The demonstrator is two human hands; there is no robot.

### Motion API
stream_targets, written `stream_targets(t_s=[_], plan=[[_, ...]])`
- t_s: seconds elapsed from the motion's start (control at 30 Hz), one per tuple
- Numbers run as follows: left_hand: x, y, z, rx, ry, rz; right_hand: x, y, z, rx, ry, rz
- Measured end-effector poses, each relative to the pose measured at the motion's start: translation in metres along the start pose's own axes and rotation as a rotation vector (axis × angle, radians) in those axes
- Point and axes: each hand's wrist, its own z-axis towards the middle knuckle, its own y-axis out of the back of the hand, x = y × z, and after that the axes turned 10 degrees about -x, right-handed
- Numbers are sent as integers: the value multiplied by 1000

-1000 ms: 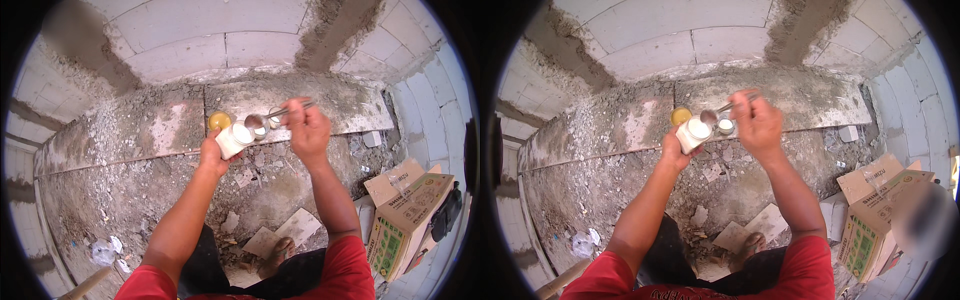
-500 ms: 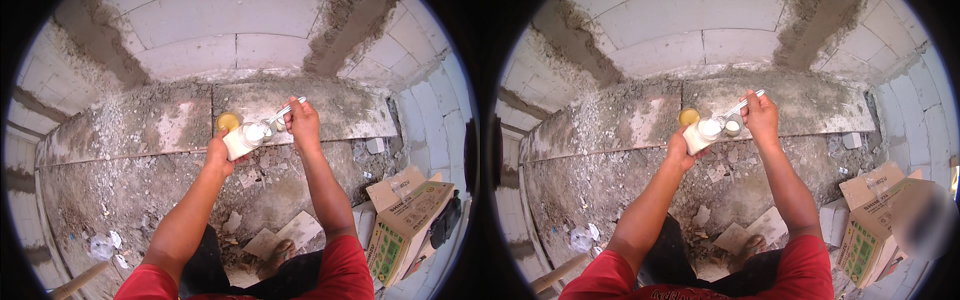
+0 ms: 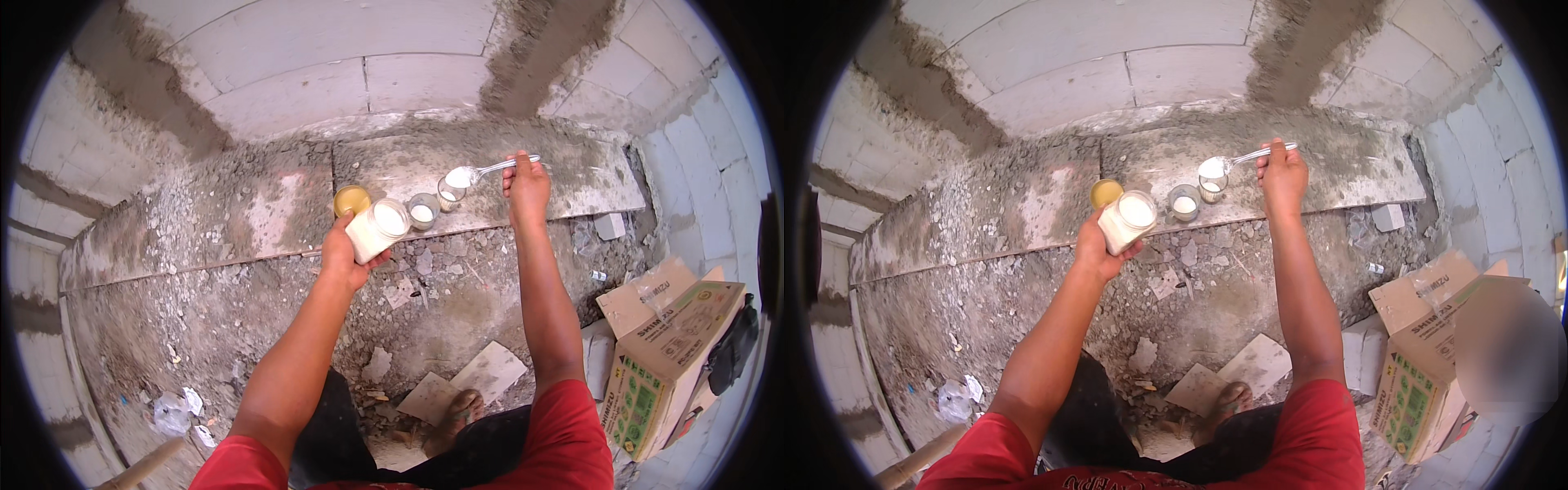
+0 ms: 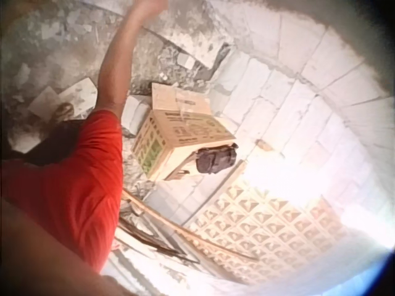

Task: The person prepares multiple glasses of coffee by spooning ingredients from jars and then pouring hot water from a kettle into each glass while sitting on the floor of a construction site.

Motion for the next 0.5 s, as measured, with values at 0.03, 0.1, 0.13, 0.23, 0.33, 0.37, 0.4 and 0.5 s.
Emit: stream_targets(t_s=[0.03,0.1,0.13,0.23,0.33,0.37,0.4,0.5], plan=[[0,-1,-2,2,2,11,-7,1,3,-47,168,-151],[0,-6,-7,24,-16,-5,-23,4,8,-110,329,-302],[0,-8,-13,22,-11,13,-34,-2,2,-65,464,-399],[5,-17,-36,40,-19,88,-51,2,-9,68,658,-558],[17,-9,-53,121,184,60,-27,12,-40,131,627,-591],[23,-9,-64,150,270,92,-8,19,-58,95,552,-578],[29,-10,-78,180,360,123,14,29,-78,366,370,-617],[58,-8,-118,429,516,272,45,80,-150,917,-135,-454]])
